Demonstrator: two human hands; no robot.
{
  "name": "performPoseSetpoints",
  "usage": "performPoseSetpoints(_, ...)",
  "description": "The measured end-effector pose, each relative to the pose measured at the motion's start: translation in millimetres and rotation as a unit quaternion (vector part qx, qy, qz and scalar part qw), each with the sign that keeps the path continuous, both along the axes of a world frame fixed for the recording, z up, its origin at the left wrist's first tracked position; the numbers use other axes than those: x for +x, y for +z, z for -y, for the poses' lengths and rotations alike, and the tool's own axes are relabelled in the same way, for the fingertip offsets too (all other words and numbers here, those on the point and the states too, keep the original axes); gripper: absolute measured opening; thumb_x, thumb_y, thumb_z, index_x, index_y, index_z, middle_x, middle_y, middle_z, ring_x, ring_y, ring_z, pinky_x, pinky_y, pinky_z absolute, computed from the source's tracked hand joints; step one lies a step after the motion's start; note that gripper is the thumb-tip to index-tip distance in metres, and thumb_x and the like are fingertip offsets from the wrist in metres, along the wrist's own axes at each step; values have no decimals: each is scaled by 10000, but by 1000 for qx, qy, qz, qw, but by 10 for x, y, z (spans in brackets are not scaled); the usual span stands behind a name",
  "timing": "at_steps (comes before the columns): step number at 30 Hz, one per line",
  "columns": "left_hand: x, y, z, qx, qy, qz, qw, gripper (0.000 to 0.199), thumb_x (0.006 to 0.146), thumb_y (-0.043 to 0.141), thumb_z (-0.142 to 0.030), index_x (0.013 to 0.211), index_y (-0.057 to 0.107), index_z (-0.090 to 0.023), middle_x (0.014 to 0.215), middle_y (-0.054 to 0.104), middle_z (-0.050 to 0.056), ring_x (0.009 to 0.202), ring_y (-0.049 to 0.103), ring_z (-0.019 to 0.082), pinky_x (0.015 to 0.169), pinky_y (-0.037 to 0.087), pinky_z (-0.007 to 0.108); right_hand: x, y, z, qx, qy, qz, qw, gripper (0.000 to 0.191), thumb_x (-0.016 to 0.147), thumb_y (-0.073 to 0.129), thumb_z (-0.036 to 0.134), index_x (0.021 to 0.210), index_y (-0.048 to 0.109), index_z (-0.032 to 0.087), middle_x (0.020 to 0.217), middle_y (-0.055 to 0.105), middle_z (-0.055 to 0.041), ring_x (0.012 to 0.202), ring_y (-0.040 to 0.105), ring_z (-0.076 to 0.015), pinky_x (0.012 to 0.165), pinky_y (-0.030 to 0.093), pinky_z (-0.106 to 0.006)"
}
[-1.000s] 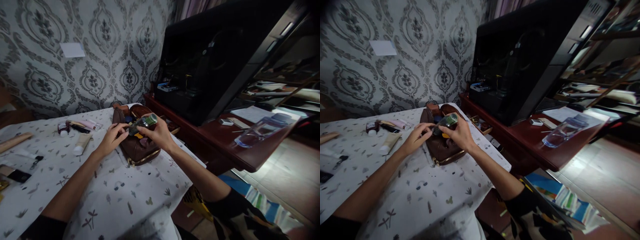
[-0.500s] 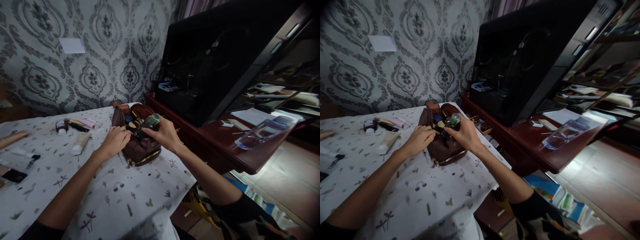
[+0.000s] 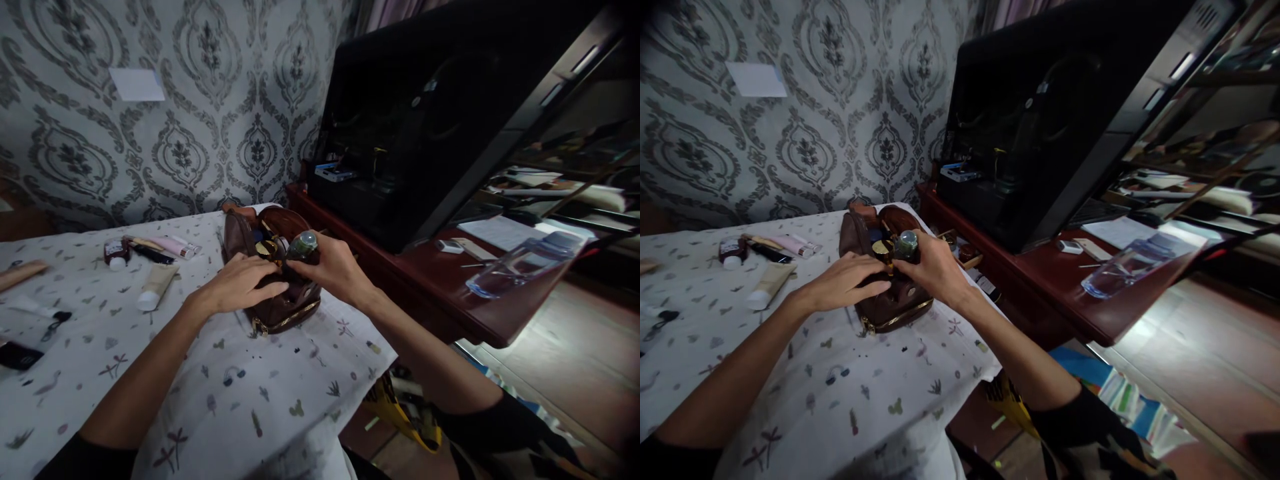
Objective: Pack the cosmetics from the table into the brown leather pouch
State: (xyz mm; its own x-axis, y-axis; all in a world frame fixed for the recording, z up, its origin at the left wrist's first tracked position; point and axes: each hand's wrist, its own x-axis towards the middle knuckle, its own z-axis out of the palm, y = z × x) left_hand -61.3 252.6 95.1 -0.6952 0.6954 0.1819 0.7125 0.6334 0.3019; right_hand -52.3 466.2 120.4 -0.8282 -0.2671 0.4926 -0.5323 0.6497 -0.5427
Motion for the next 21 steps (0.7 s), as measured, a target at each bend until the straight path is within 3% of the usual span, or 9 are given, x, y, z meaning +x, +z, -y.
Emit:
performPoseSetpoints(4,35,-5,-59,-39,21,-10,999,393,993,419,-530,1080,673,-243,1110,731,41,1046,635,261,856,344,384,-32,59,13,29,-15,9,999,265,834,681,403,730,611,169,693,615,-9,630,535,-137,579,363,-267)
performPoseSetpoints(10,140,58,-151,-89,35,-2,995,418,1026,277,-319,842,630,-193,1020,742,38,970,638,214,842,305,386,-20,108,38,2,-9,9,1000,197,826,657,279,989,630,172,803,646,-2,706,560,-138,638,388,-254)
performPoseSetpoints(21,158,55,-202,-98,43,-6,994,409,997,265,-266,787,610,-201,965,736,30,942,635,223,838,286,397,16,90,-31,91,-17,-28,995,137,841,653,233,956,609,173,884,661,-41,775,592,-163,703,411,-270)
